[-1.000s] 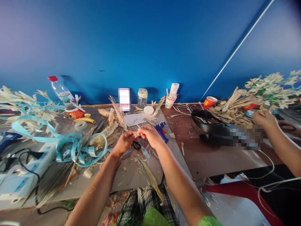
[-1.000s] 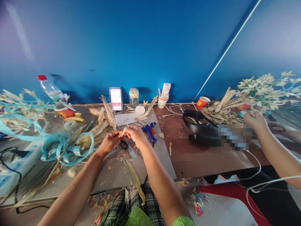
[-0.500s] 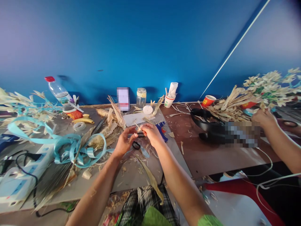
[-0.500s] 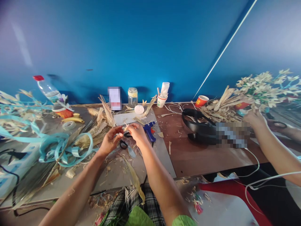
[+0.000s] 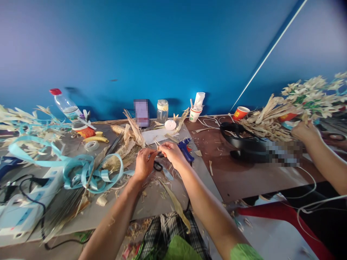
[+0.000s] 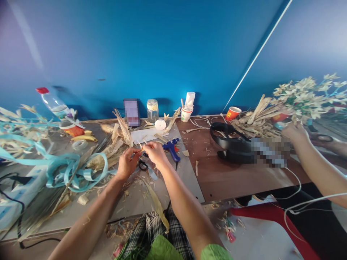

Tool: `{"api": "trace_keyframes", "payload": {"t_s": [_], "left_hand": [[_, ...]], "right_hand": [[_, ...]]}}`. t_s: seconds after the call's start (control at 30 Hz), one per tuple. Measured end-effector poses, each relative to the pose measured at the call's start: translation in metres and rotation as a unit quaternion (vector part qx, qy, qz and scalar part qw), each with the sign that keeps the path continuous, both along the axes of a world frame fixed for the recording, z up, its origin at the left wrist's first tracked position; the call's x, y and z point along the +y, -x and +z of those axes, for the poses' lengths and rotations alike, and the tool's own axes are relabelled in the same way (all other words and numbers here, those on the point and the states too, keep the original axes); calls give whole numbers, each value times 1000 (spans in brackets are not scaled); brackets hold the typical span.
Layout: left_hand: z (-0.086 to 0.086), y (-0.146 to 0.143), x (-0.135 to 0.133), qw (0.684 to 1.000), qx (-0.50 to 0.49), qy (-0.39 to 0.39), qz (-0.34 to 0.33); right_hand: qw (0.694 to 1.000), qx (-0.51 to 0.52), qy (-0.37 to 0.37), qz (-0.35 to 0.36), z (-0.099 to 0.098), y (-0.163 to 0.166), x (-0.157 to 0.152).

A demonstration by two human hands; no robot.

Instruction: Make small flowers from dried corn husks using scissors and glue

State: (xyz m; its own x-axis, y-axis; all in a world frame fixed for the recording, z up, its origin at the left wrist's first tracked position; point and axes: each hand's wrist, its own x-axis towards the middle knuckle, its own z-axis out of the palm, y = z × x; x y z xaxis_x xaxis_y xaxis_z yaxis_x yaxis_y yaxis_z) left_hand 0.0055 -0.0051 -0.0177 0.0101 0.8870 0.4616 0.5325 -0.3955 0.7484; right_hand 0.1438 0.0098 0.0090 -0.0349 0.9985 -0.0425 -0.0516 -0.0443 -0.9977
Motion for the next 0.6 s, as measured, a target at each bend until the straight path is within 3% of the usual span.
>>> {"api": "trace_keyframes", "payload": {"t_s": [0.33, 0.6], "left_hand": [[-1, -1, -1, 1000, -24, 19, -1], [0, 2, 0, 989, -100, 75, -81]], "right_hand": [[998, 60, 13, 28, 2, 0, -1], [998, 68, 13, 13, 7, -4, -1]]}}
